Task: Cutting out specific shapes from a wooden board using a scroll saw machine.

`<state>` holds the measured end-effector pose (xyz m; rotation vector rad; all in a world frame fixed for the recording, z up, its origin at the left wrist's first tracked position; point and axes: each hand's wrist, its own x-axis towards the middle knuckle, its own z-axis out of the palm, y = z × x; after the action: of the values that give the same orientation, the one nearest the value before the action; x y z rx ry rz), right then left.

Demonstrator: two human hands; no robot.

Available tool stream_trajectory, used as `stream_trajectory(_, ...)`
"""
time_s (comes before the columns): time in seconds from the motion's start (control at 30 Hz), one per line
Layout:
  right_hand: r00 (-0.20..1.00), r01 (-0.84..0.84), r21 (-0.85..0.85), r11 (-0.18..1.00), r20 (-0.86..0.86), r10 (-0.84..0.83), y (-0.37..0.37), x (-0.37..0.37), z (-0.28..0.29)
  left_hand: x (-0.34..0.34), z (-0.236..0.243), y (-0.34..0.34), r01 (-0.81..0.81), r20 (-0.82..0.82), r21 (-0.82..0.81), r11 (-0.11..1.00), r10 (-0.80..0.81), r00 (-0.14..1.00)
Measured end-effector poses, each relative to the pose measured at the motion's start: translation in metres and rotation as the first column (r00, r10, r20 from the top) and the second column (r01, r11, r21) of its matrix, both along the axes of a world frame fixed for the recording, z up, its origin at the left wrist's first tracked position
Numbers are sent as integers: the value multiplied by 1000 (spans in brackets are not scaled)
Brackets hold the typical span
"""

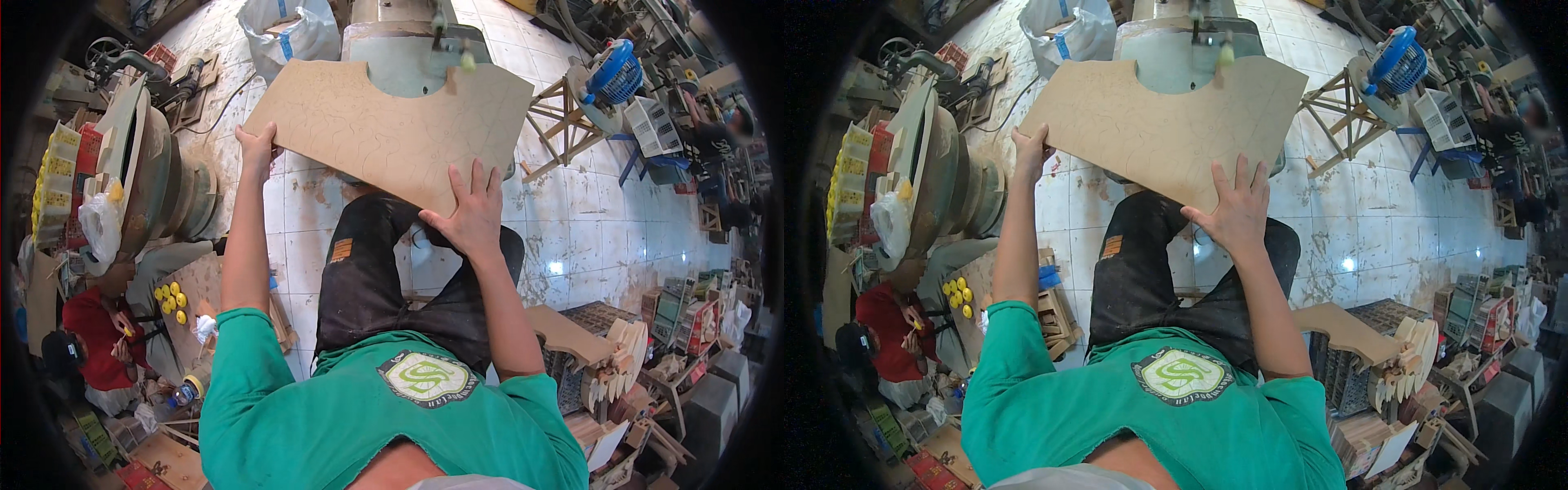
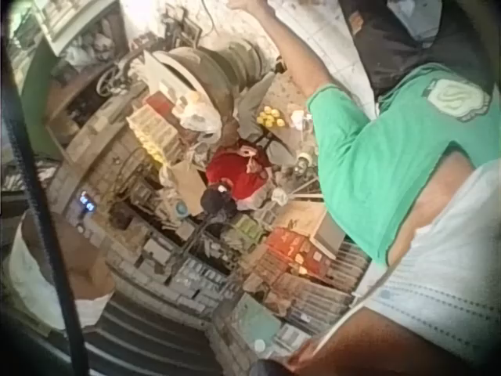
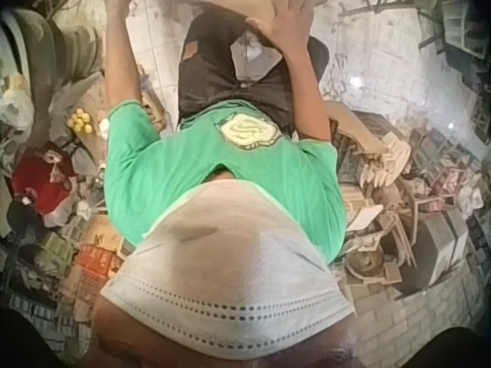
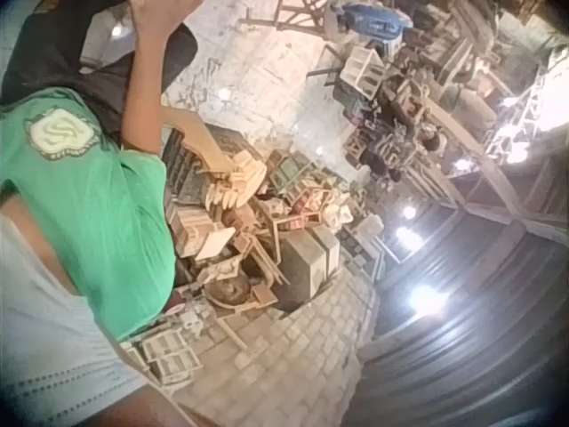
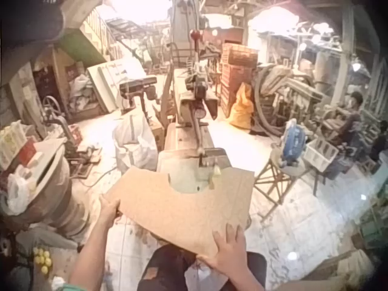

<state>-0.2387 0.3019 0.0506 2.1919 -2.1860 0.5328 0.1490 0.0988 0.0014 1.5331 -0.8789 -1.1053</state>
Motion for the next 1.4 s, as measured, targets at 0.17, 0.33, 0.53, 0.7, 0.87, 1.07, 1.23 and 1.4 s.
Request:
stream_trajectory(0.17,1000,14,3,1000,1,-14,-18,-1,-2,-3,2,-29,40,55,18,999,-41,998)
stream_trajectory(0.33,999,37,4,999,-4,-37,-27,1,-4,-10,8,-44,44,84,68,997,-50,995)
stream_trajectory(0.53,999,40,10,999,-15,-39,-31,2,-6,-11,13,-50,28,135,69,997,-37,990)
stream_trajectory(0.7,999,30,-4,1000,-18,-30,-35,-2,-13,-12,17,-48,50,187,116,992,-71,980)
stream_trajectory(0.87,999,46,38,998,-27,-45,-36,-5,-11,-14,19,-43,74,200,164,984,-106,974)
stream_trajectory(1.07,999,42,57,997,-31,-41,-39,-5,-9,8,-18,-58,37,428,72,997,-64,901)
stream_trajectory(1.23,998,47,58,997,-46,-45,-41,-9,-11,18,-34,-65,78,667,-81,994,-4,745)
stream_trajectory(1.4,999,34,78,996,-34,-32,-44,-14,-11,13,-27,-61,156,719,-124,980,-19,695)
